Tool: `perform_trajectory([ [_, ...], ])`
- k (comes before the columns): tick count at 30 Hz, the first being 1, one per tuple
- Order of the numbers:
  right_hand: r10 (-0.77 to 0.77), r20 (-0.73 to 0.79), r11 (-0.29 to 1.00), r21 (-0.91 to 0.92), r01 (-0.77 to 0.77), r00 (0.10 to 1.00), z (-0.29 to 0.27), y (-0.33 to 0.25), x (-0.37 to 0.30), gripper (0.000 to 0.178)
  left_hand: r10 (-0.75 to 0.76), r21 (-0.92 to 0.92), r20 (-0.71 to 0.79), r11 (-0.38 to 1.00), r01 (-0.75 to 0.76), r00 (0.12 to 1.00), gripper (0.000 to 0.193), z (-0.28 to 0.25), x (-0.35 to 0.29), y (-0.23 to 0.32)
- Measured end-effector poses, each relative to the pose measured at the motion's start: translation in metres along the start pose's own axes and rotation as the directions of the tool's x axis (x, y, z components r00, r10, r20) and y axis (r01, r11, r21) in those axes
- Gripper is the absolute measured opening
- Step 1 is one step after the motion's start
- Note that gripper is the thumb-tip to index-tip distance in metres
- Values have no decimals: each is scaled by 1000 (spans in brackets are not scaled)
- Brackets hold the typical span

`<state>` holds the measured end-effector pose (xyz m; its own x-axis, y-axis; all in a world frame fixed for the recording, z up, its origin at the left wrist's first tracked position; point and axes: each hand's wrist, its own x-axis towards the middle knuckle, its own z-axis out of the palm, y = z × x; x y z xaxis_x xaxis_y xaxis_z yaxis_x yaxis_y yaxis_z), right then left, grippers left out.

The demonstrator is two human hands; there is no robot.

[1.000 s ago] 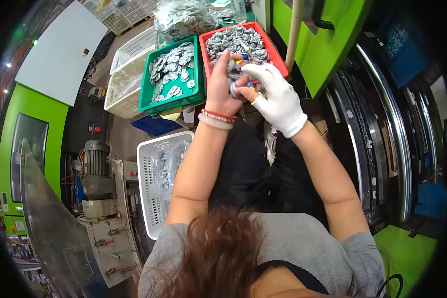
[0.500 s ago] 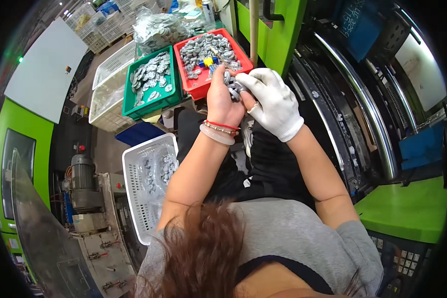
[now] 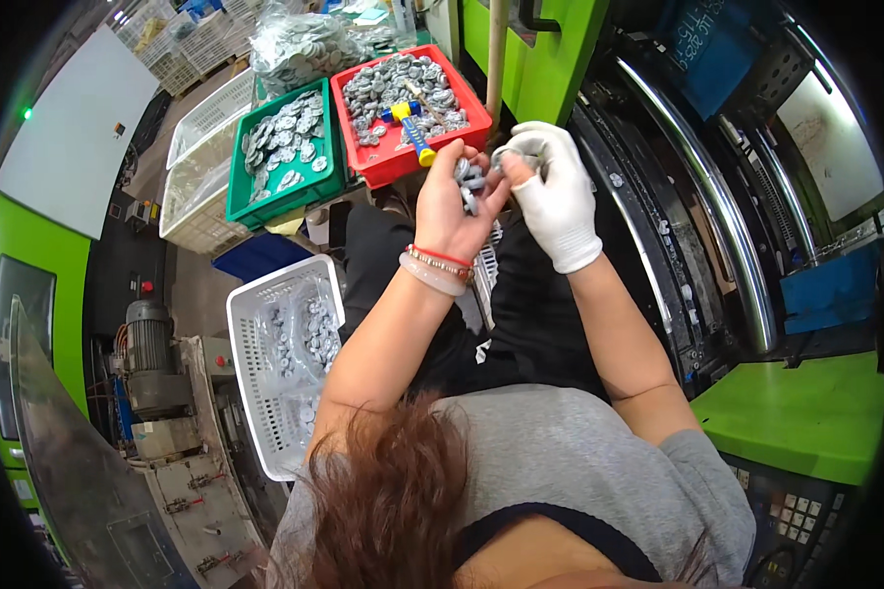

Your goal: The person cleans plastic parts by hand and places them into a basket, then uses a hammer to tap on a machine mold. They continue to remove more plastic parts from the mold, cleaning and placing each one into the basket before tapping the mold again.

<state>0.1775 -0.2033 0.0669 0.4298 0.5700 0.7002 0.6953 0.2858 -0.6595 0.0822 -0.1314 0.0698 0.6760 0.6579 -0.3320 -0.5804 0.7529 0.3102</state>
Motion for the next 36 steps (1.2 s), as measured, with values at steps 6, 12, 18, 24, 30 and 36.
perform_trajectory([
  [6, 401, 286, 827, 295, -478, 870, -18, 21, 22, 24, 28, 562, 268, 808, -179, 963, 27, 6, 8, -10],
  [12, 243, 387, 637, 628, -447, 889, -26, 37, 31, 39, -177, 390, 303, 920, 48, 936, 21, 21, 31, 3],
  [18, 239, 393, 667, 599, -444, 888, -55, 43, 54, 35, -329, 442, 338, 883, 160, 882, 21, 47, 42, -8],
  [24, -46, -172, 941, 322, 100, 984, -163, 90, 124, 36, -406, 370, 271, 881, 295, 873, 26, 48, 78, -13],
  [30, -94, -613, 967, -242, -74, 784, -393, 191, 207, 35, -363, 442, -24, 832, 336, 931, 19, 19, 115, -7],
  [36, -66, -602, 914, -356, -193, 796, -436, 257, 269, 33, -333, 491, -41, 814, 309, 942, 20, 3, 126, -4],
])
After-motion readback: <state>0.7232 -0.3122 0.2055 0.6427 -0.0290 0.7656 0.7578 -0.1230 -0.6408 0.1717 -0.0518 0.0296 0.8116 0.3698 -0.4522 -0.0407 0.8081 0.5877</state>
